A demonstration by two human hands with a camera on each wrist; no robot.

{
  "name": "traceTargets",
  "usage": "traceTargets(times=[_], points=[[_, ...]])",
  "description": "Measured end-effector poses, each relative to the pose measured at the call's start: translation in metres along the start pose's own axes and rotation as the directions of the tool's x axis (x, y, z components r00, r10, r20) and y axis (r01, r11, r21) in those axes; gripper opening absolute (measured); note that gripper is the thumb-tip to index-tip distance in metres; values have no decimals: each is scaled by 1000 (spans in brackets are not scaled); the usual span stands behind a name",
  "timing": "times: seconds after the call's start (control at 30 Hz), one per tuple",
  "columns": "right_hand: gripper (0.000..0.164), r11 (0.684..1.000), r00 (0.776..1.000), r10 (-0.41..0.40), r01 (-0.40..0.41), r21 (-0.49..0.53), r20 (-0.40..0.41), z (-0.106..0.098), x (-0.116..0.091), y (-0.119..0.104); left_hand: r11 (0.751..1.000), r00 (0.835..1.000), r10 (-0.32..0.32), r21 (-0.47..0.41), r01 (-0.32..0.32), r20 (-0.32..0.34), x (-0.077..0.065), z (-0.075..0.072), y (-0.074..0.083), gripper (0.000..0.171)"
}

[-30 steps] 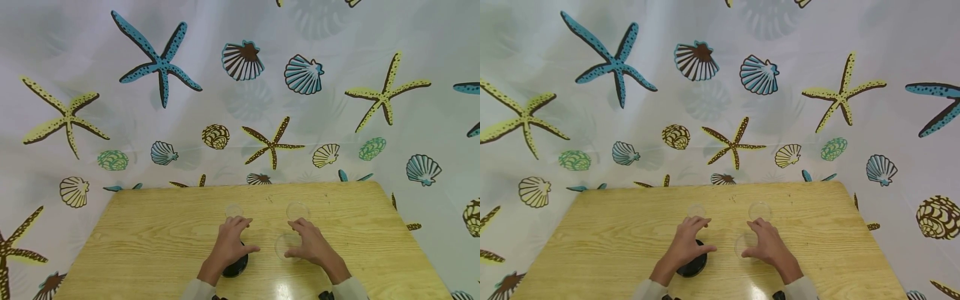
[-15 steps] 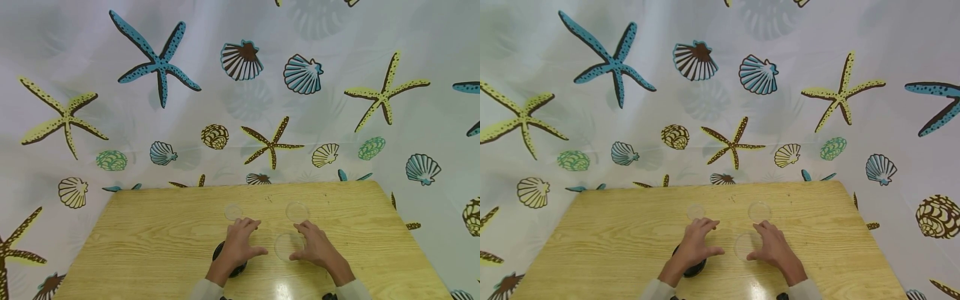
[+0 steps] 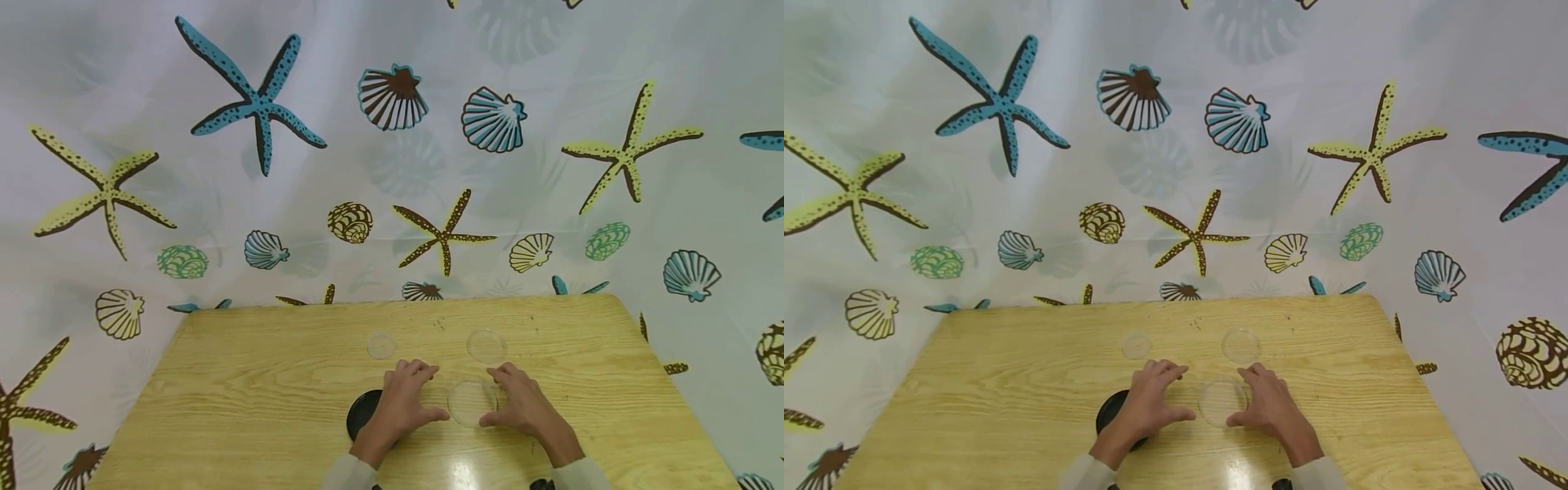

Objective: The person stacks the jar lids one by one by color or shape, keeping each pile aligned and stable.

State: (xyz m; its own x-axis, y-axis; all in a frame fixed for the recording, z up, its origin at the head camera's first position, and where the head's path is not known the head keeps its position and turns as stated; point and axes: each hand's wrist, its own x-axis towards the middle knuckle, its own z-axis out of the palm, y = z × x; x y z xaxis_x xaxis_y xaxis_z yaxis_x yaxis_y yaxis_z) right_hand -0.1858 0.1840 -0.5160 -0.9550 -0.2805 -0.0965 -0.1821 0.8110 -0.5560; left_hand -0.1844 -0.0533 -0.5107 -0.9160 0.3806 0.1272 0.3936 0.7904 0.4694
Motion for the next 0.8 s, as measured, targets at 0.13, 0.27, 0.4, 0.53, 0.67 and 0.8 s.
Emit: traceTargets(times=[0.13,0.27,0.4,0.53,0.67,0.8], points=[[88,1000,1000,6,-6,-13,1,1,1,2,1000,1000,-4,-30,5,20,1,3,1,74],[87,1000,1000,11,-11,-10,-3,3,1,4,999,999,-1,-51,3,36,2,8,2,73],[86,1000,1000,6,-6,-10,-10,4,1,7,999,998,11,-44,-9,55,3,15,4,74],[85,1000,1000,10,-10,-6,-10,5,0,8,1000,996,12,-20,-11,84,5,20,6,74],[85,1000,1000,17,-17,23,-1,7,0,9,1000,994,2,2,-3,105,6,21,6,73],[84,999,1000,26,-26,24,2,9,-1,9,1000,994,-2,24,-1,111,6,22,5,74]])
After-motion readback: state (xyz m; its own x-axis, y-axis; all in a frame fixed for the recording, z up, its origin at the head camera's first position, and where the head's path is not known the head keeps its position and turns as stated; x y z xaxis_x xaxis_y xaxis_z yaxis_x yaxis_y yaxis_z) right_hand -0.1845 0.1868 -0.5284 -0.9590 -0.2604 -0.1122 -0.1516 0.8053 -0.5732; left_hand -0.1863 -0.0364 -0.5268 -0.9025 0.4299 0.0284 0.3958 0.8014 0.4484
